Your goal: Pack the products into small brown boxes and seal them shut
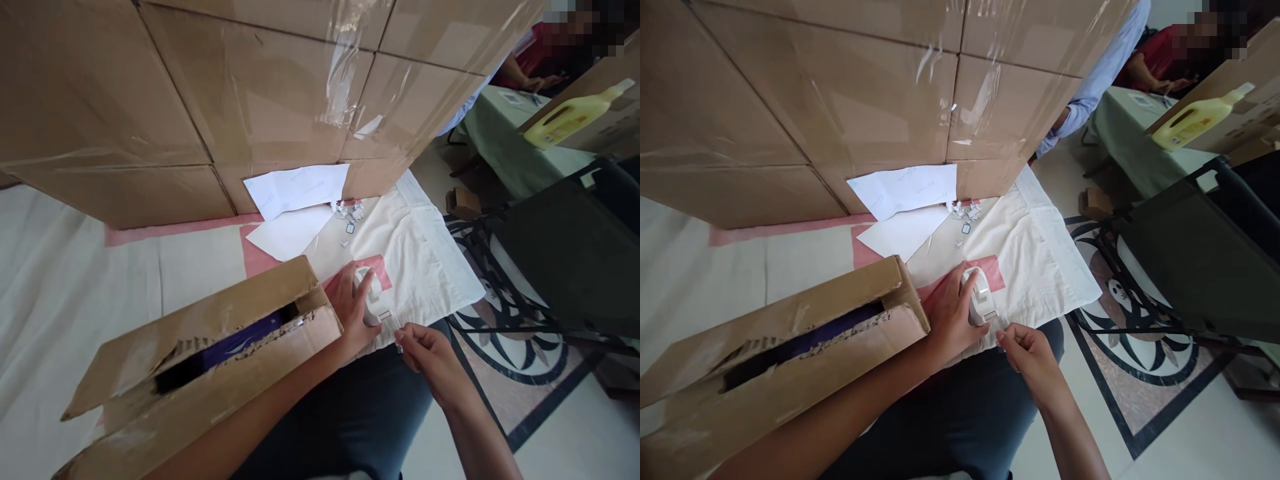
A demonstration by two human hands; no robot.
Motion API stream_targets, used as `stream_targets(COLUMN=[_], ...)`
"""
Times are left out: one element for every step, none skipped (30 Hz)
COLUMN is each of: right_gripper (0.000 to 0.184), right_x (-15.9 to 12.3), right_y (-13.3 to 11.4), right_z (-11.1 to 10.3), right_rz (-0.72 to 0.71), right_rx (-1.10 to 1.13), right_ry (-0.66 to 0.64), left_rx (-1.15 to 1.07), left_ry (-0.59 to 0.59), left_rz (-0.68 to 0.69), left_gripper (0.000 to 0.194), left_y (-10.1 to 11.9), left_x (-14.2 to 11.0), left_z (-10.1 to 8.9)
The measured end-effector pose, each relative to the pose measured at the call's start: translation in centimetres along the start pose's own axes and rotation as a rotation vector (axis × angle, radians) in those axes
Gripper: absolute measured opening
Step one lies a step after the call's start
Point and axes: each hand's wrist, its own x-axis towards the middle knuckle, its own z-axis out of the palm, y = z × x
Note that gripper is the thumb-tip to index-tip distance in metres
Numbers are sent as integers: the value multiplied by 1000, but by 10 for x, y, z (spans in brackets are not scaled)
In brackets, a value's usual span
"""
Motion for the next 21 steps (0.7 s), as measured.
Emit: stream_targets(right_gripper=[58,58,58,58,58,58,59,59,59,59,59,59,59,59,59,59,60,60,60,61,61], right_x=[0,1,2,3,4,5,6,6,7,7,8,9,10,11,13,15,17,19,22,24,27], right_y=[1,2,3,4,5,7,8,10,11,12,13,14,14,15,15,15,15,15,16,16,16], right_z=[1,2,3,3,4,4,4,4,4,4,4,4,4,4,4,5,5,6,6,6,5], right_rz=[6,8,8,11,16,24,33,42,49,54,54,52,50,50,48,43,36,26,14,2,-6], right_rx=[2,4,9,19,36,55,74,90,100,105,107,105,100,89,71,46,17,-13,-40,-61,-75], right_ry=[3,4,3,-2,-8,-16,-23,-27,-30,-31,-31,-32,-36,-43,-49,-52,-52,-51,-50,-52,-60], left_rx=[3,6,9,12,15,18,22,25,29,31,34,37,41,43,44,44,45,45,46,47,49], left_ry=[-1,-1,1,5,9,11,11,9,8,7,6,5,3,-2,-9,-15,-20,-23,-23,-21,-18], left_rz=[-2,-2,0,3,5,8,10,12,13,15,17,16,12,8,3,-1,-4,-5,-2,2,7], left_gripper=[111,111,110,109,108,107,106,105,104,104,105,106,107,109,110,111,112,112,111,111,110], left_y=[0,-1,-1,-1,-1,-1,0,0,0,0,1,1,1,1,1,1,1,1,1,1,1], left_x=[0,0,0,0,0,0,0,0,0,1,1,1,0,0,0,0,0,0,0,0,0], left_z=[0,1,1,1,0,0,-1,-1,-2,-2,-3,-3,-3,-4,-4,-4,-4,-4,-4,-4,-4])
